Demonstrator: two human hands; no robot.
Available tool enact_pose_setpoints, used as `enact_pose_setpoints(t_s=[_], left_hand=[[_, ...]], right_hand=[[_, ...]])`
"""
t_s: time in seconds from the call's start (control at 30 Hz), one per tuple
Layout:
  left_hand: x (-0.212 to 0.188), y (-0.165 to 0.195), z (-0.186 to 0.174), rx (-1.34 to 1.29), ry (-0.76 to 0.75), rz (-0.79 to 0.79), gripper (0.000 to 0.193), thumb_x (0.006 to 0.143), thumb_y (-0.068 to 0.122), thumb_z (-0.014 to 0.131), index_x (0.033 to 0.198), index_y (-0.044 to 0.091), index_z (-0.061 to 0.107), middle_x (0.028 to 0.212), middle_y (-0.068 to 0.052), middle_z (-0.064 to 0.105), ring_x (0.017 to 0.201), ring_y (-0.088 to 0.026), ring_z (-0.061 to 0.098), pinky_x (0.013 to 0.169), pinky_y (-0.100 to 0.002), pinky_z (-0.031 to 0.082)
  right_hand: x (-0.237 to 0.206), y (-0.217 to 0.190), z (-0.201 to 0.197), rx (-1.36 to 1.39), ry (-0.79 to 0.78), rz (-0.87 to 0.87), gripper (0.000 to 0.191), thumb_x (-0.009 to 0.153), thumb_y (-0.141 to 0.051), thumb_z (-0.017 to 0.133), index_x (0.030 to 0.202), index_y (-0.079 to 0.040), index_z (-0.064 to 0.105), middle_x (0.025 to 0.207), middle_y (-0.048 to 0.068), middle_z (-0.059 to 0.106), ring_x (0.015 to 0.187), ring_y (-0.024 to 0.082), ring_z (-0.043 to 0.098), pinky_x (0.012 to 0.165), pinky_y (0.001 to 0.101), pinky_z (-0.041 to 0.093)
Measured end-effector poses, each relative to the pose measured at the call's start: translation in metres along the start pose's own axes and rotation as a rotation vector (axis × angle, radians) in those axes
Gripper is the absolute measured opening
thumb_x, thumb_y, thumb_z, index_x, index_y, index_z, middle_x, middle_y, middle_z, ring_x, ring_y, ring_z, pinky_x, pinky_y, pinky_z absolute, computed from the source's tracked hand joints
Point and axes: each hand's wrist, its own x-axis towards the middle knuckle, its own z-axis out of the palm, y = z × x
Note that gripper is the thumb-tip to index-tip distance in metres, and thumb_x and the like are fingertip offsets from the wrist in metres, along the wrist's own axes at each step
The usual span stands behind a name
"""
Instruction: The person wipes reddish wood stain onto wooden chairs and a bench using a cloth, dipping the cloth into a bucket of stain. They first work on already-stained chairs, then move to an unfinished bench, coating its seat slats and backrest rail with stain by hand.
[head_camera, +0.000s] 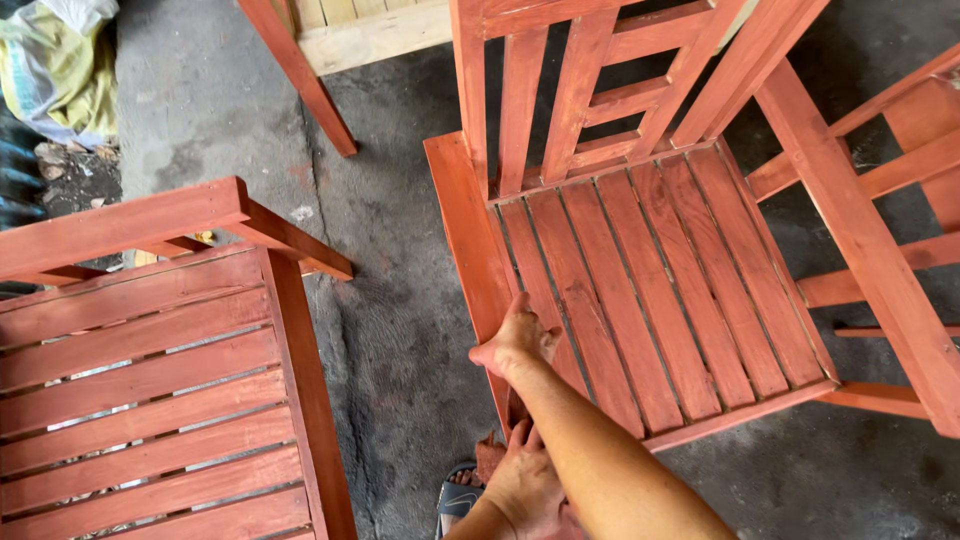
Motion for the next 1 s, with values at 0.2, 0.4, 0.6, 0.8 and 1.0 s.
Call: enact_pose_setpoints(t_s=[0.2, 0.4, 0.6, 0.8, 1.0], left_hand=[[-0.001, 0.010, -0.021, 0.015, -0.139, -0.079, 0.058, 0.067, 0.025, 0.074, 0.125, 0.016, 0.072, 0.152, -0.018, 0.047, 0.144, -0.049, 0.031, 0.112, -0.069, 0.023], [-0.028, 0.047, -0.002, -0.078, -0.190, -0.057, 0.059, 0.064, 0.030, 0.078, 0.120, 0.013, 0.073, 0.145, -0.019, 0.043, 0.133, -0.050, 0.035, 0.106, -0.071, 0.029], [-0.054, 0.068, 0.073, 0.009, -0.084, 0.165, 0.028, 0.090, 0.032, 0.072, 0.118, 0.027, 0.073, 0.150, -0.012, 0.049, 0.141, -0.043, 0.040, 0.105, -0.071, 0.038], [-0.003, 0.027, -0.013, 0.011, 0.263, -0.435, 0.041, 0.073, 0.015, 0.072, 0.112, 0.027, 0.075, 0.144, -0.011, 0.049, 0.139, -0.044, 0.036, 0.111, -0.063, 0.030], [0.104, 0.041, -0.073, 0.222, 0.681, -0.984, 0.035, 0.071, 0.007, 0.076, 0.100, 0.026, 0.078, 0.149, -0.013, 0.045, 0.132, -0.047, 0.038, 0.106, -0.059, 0.038]], right_hand=[[-0.007, -0.001, -0.007, -0.114, 0.001, 0.003, 0.122, 0.069, -0.043, 0.091, 0.157, -0.007, 0.014, 0.145, 0.019, 0.053, 0.126, 0.034, 0.061, 0.120, 0.0619, 0.027], [-0.011, 0.048, -0.040, 0.131, 0.136, -0.109, 0.113, 0.069, -0.051, 0.092, 0.157, -0.015, 0.030, 0.150, 0.024, 0.047, 0.131, 0.039, 0.055, 0.110, 0.0604, 0.043], [0.005, 0.116, -0.031, 0.053, 0.100, -0.096, 0.060, 0.078, -0.045, 0.084, 0.128, -0.016, 0.068, 0.134, 0.010, 0.069, 0.127, 0.032, 0.063, 0.111, 0.0597, 0.042], [0.009, 0.171, -0.046, 0.119, 0.163, -0.224, 0.051, 0.078, -0.043, 0.082, 0.118, -0.013, 0.072, 0.115, 0.012, 0.076, 0.109, 0.030, 0.072, 0.094, 0.0430, 0.057], [-0.017, 0.257, -0.112, 0.410, 0.079, -0.144, 0.042, 0.078, -0.032, 0.080, 0.114, -0.011, 0.072, 0.108, 0.008, 0.076, 0.092, 0.030, 0.078, 0.079, 0.0417, 0.061]])
